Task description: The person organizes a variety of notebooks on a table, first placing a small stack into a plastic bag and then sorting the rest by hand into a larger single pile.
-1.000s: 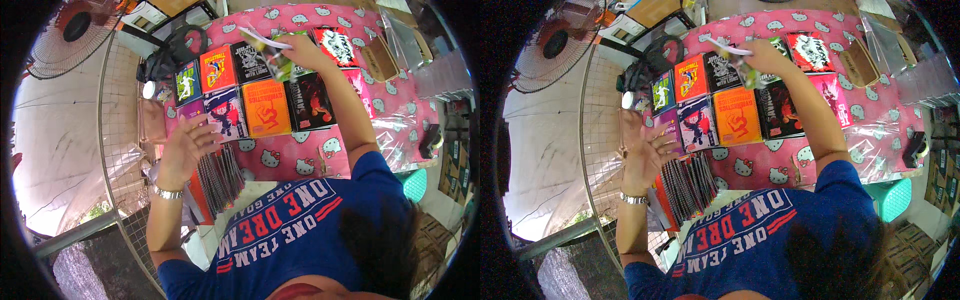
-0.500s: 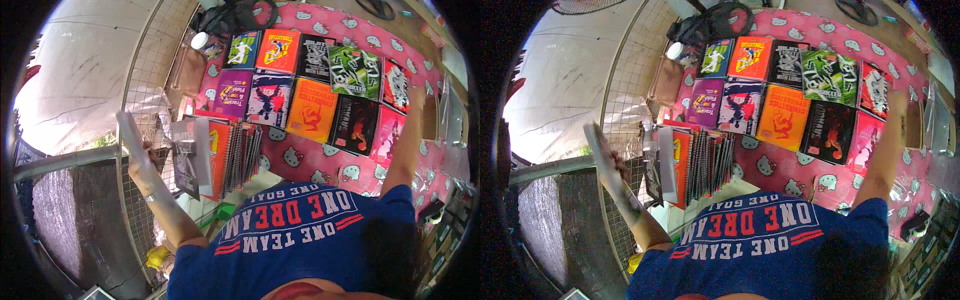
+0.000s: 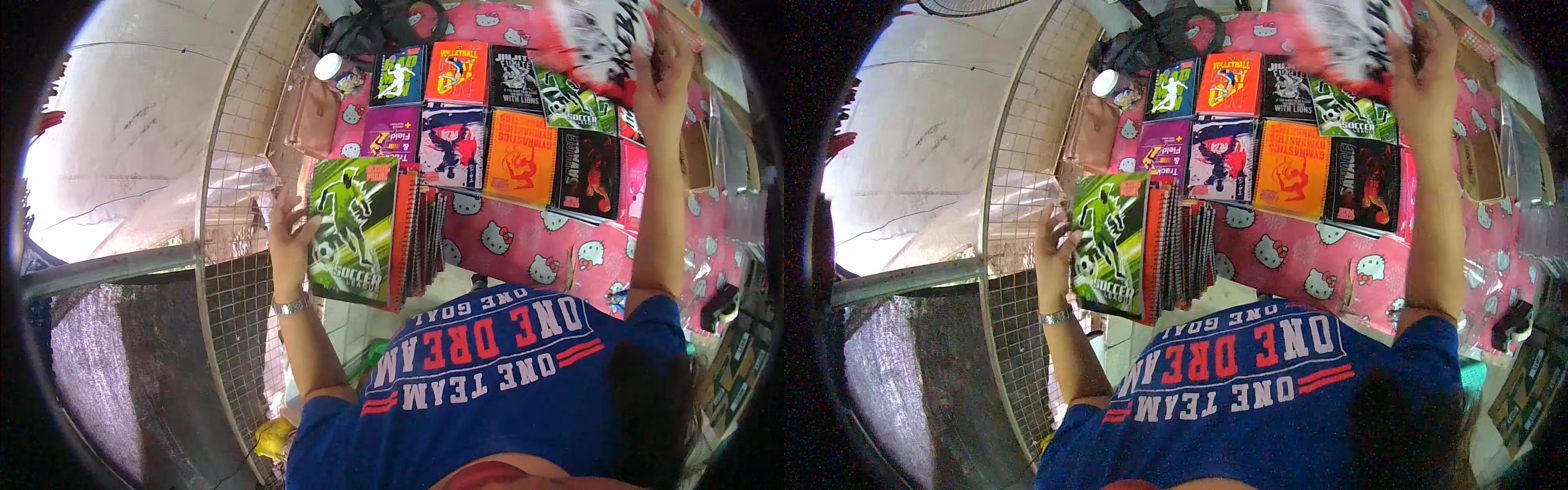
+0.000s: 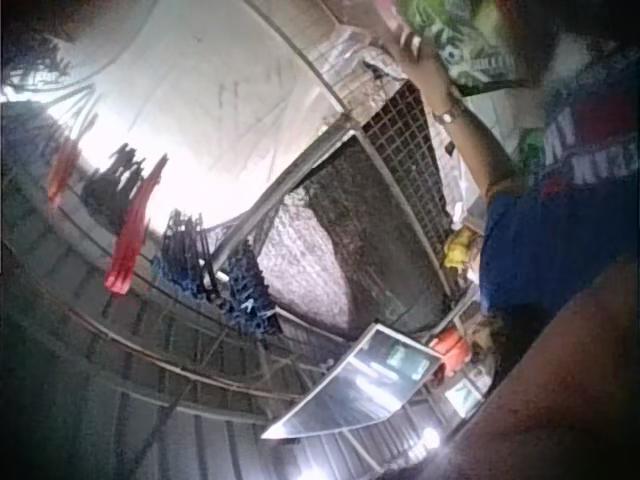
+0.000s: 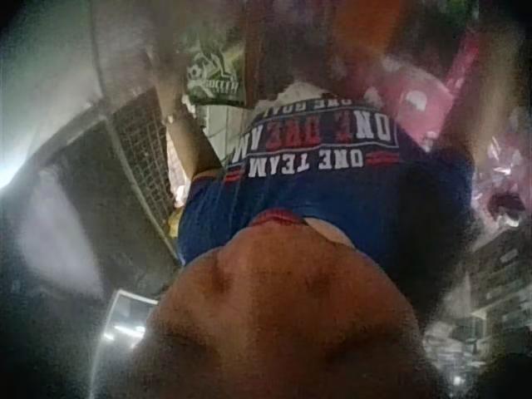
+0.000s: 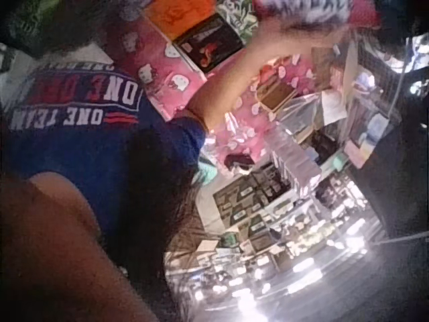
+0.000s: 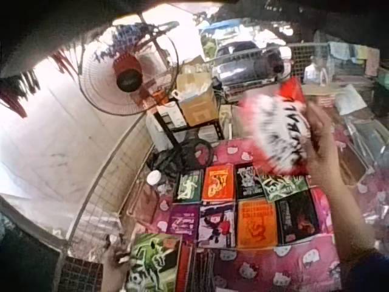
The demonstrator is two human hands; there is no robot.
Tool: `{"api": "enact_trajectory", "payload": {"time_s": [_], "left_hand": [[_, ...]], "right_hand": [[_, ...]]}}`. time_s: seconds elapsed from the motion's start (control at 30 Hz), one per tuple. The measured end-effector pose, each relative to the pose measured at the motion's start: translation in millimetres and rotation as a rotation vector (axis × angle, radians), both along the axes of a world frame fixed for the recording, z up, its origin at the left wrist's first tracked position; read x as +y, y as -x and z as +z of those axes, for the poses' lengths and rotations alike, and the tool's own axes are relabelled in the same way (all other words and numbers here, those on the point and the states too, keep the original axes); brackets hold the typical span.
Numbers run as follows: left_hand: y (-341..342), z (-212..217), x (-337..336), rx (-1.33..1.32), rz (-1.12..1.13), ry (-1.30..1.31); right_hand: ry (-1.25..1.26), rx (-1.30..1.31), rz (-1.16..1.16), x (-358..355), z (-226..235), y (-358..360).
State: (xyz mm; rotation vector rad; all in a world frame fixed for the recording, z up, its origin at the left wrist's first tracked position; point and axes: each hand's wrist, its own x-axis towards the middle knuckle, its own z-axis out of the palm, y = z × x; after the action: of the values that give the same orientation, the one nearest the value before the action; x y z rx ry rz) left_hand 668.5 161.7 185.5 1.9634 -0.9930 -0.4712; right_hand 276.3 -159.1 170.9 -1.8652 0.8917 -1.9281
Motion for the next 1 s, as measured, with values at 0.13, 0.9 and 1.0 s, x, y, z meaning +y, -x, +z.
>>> {"api": "enact_trajectory", "payload": {"time_s": [0.13, 0.9, 1.0], "left_hand": [[-28, -15, 6, -0.057, -0.008, -0.065], [10, 9, 13, 0.273, 0.122, -0.034], [-7, 7, 9, 0.096, 0.029, -0.154]], "right_hand": [[-0.165, -0.261, -0.08, 90, 59, -119], [-0.797, 0.219, 0.773, 268, -74, -207], [-0.894, 0.208, 0.923, 201, -55, -133]]}}
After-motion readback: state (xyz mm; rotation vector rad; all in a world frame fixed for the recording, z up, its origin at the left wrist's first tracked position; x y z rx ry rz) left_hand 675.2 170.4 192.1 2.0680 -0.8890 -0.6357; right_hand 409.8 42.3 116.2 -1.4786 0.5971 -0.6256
